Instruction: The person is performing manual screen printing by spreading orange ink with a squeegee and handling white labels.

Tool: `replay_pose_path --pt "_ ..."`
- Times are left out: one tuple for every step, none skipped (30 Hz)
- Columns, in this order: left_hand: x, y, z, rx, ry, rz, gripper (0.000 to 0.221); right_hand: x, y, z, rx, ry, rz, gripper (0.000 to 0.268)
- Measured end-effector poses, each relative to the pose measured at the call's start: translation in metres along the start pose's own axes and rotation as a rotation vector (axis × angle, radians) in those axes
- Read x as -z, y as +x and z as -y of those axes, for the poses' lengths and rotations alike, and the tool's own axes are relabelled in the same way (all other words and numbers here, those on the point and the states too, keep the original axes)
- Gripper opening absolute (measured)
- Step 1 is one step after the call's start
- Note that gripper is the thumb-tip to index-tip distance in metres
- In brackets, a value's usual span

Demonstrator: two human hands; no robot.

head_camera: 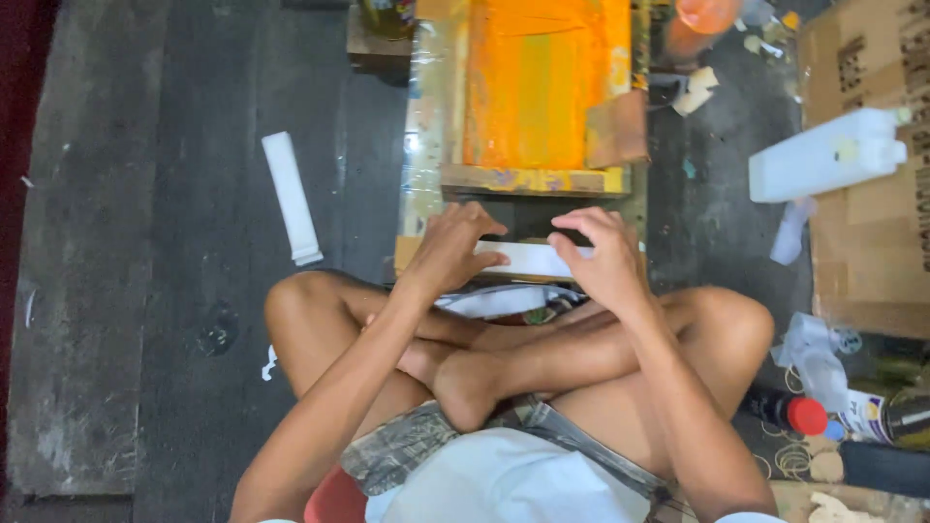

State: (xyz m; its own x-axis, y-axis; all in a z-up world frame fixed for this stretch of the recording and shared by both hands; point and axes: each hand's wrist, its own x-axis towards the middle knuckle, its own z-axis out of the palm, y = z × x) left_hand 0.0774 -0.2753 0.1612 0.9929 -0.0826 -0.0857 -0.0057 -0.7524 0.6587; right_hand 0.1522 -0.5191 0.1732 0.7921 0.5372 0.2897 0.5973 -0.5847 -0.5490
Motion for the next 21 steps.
replay_pose_path --pt "-0.006 0.001 -0.001 -0.006 0.008 0.008 0.038 0.003 -0.007 -0.004 -0.008 0.004 -0.009 0.020" --pt "-0.011 0.002 -0.001 0.014 0.031 0.018 0.038 0.004 -0.014 -0.008 0.024 -0.046 0.019 0.024" --pt "-0.014 0.002 0.000 0.037 0.055 0.028 0.038 0.005 -0.019 -0.010 0.056 -0.093 0.049 0.029" --pt "-0.019 0.003 0.003 0.033 0.065 0.036 0.038 0.006 -0.021 -0.011 0.049 -0.087 0.041 0.029" --pt "-0.025 0.003 0.007 0.007 0.042 0.002 0.036 0.005 -0.024 -0.011 0.064 -0.080 0.044 0.030" --pt "-0.029 0.002 0.013 -0.019 0.019 -0.031 0.035 0.004 -0.025 -0.010 0.078 -0.073 0.048 0.031" --pt "-0.029 0.001 0.011 -0.021 0.028 -0.025 0.035 -0.001 -0.028 -0.016 0.073 -0.066 0.041 0.031" --pt "-0.029 0.001 0.011 -0.033 0.020 -0.045 0.033 -0.006 -0.030 -0.021 0.074 -0.081 0.026 0.031" --pt "-0.030 0.000 0.010 -0.042 0.006 -0.069 0.030 -0.010 -0.031 -0.027 0.077 -0.099 0.016 0.032" --pt "-0.029 -0.001 0.008 -0.041 0.010 -0.065 0.030 -0.011 -0.031 -0.028 0.074 -0.095 0.014 0.032" --pt "-0.029 -0.003 0.005 -0.064 0.061 -0.092 0.028 -0.011 -0.031 -0.030 0.052 -0.084 0.035 0.032" --pt "-0.029 -0.005 0.004 -0.086 0.111 -0.119 0.027 -0.011 -0.031 -0.031 0.031 -0.073 0.057 0.032" --pt "-0.027 -0.008 -0.003 -0.085 0.110 -0.120 0.027 -0.011 -0.032 -0.031 0.031 -0.074 0.058 0.032" --pt "-0.025 -0.010 -0.008 -0.079 0.159 -0.147 0.026 -0.011 -0.032 -0.031 0.033 -0.082 0.057 0.032" --pt "-0.024 -0.012 -0.014 -0.073 0.208 -0.174 0.025 -0.012 -0.032 -0.032 0.034 -0.090 0.057 0.032" --pt "-0.022 -0.013 -0.018 -0.072 0.206 -0.173 0.025 -0.013 -0.031 -0.033 0.033 -0.090 0.059 0.032" --pt "-0.020 -0.015 -0.023 -0.080 0.211 -0.196 0.024 -0.014 -0.032 -0.035 0.032 -0.080 0.060 0.033" --pt "-0.018 -0.017 -0.028 -0.089 0.217 -0.220 0.022 -0.014 -0.032 -0.036 0.031 -0.071 0.062 0.033" --pt "-0.021 -0.015 -0.026 -0.088 0.212 -0.220 0.022 -0.015 -0.032 -0.037 0.030 -0.074 0.065 0.033" --pt "-0.023 -0.014 -0.024 -0.078 0.211 -0.235 0.018 -0.015 -0.032 -0.037 0.021 -0.070 0.076 0.034" --pt "-0.024 -0.012 -0.022 -0.069 0.211 -0.252 0.015 -0.015 -0.031 -0.037 0.013 -0.067 0.084 0.035"
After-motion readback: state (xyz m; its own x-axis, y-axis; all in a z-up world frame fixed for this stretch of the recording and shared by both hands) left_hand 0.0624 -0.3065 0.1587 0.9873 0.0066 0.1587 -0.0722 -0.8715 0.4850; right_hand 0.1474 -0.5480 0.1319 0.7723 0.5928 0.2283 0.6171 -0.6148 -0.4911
